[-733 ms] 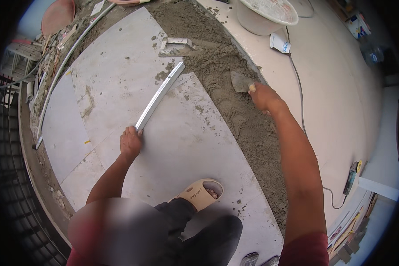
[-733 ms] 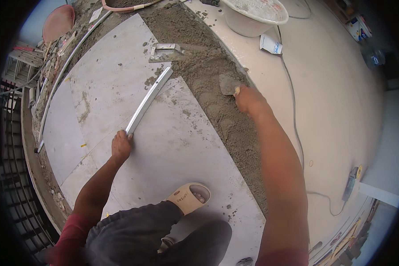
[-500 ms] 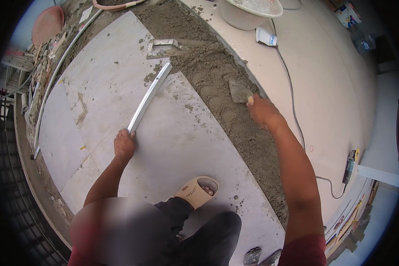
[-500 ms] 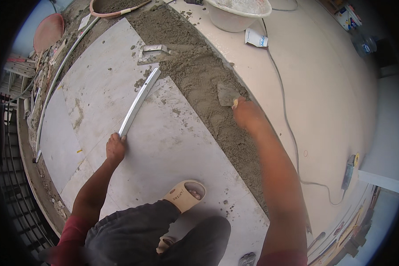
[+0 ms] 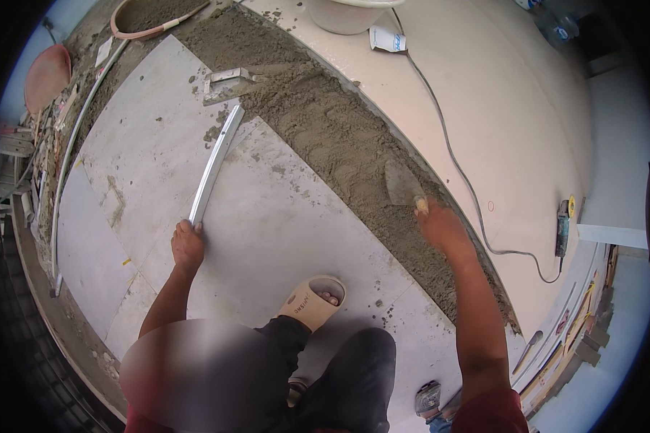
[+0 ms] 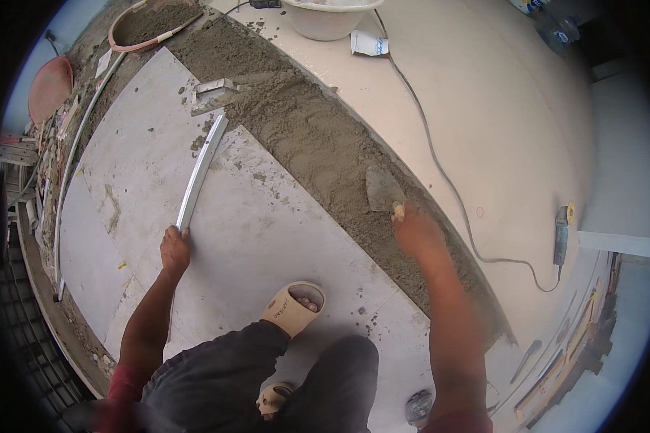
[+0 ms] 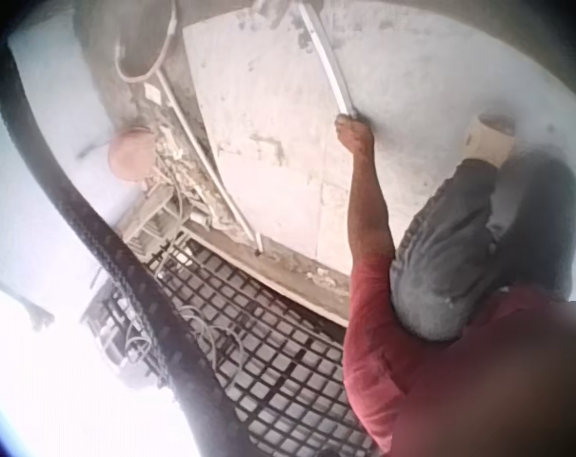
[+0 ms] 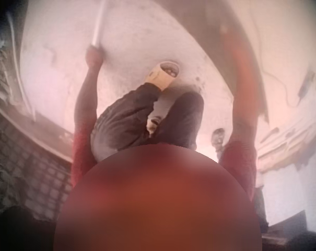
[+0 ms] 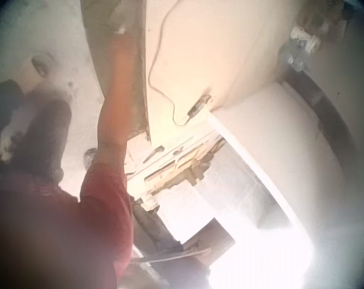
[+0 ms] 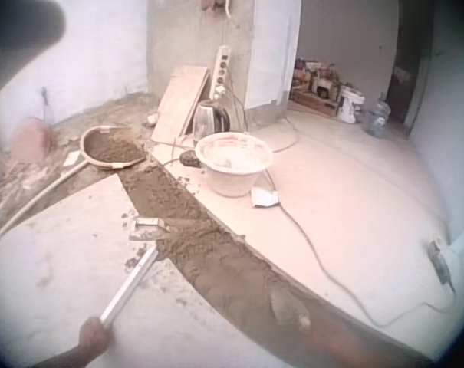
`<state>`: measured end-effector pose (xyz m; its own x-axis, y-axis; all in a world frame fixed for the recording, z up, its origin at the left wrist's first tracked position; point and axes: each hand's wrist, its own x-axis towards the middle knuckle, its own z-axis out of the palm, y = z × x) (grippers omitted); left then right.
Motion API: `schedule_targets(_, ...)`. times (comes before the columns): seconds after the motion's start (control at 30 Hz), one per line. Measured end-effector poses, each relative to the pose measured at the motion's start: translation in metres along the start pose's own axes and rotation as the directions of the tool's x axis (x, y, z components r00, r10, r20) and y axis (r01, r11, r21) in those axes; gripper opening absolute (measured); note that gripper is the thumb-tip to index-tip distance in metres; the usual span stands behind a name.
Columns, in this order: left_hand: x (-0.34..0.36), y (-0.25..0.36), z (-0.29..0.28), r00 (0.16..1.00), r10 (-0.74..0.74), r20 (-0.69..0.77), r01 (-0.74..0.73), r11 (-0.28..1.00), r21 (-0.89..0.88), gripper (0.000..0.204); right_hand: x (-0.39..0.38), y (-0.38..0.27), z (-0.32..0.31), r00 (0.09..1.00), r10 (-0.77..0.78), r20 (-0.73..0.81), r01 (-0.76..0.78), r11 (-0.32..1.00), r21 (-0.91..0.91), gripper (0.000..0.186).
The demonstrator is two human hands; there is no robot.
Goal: The person spreads cement mortar on the floor using a trowel, levels it with a straight edge, and places a large ceramic tile into position. They adjust the tile and tap it with a rubber mallet to secure it.
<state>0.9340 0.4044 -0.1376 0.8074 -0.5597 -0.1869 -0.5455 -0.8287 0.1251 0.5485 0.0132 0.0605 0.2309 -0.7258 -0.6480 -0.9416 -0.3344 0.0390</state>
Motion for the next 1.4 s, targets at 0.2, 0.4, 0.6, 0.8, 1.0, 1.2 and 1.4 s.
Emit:
schedule_targets(0.2, 0.001, 0.006, 0.013, 0.996, 0.051, -0.069, -0.051, 0.999, 0.006, 0.03, -0.077, 0.119, 0.167, 0.872, 0.028, -0.488, 0.194, 0.897, 0.397, 0.035)
schedule_targets(0.4, -0.005, -0.007, 0.009, 0.998, 0.022, -0.065, -0.021, 1.0, 0.017, 0.028, -0.137, 0.076, 0.199, 0.911, 0.41, 0.041, -0.099, 0.121, 0.988, 0.026)
schedule_targets(0.6, -0.015, 0.009, -0.004, 0.986, 0.002, -0.169, -0.006, 1.0, -0.026, 0.024, -0.112, 0.026, 0.199, 0.875, 0.024, -0.484, 0.342, 0.676, 0.653, 0.047)
schedule_targets(0.8, -0.031, 0.005, -0.027, 0.987, -0.044, -0.157, 0.042, 0.999, -0.017, 0.023, 0.012, -0.107, 0.036, 0.871, -0.266, -0.412, 0.363, 0.915, 0.176, 0.056)
schedule_targets(1.0, -0.057, -0.001, -0.031, 0.987, -0.026, -0.157, 0.027, 1.0, 0.002, 0.021, 0.143, -0.186, -0.001, 0.776, -0.396, -0.491, 0.428, 0.902, -0.052, 0.054)
schedule_targets(1.2, -0.073, -0.021, -0.037, 0.992, -0.003, -0.123, 0.008, 0.999, 0.04, 0.02, 0.115, -0.188, 0.046, 0.831, -0.487, -0.269, 0.491, 0.869, -0.059, 0.055)
schedule_targets(1.4, -0.056, -0.007, -0.039, 0.989, 0.054, -0.14, -0.049, 0.998, 0.043, 0.021, 0.082, -0.175, 0.042, 0.79, -0.49, -0.369, 0.598, 0.748, 0.287, 0.05)
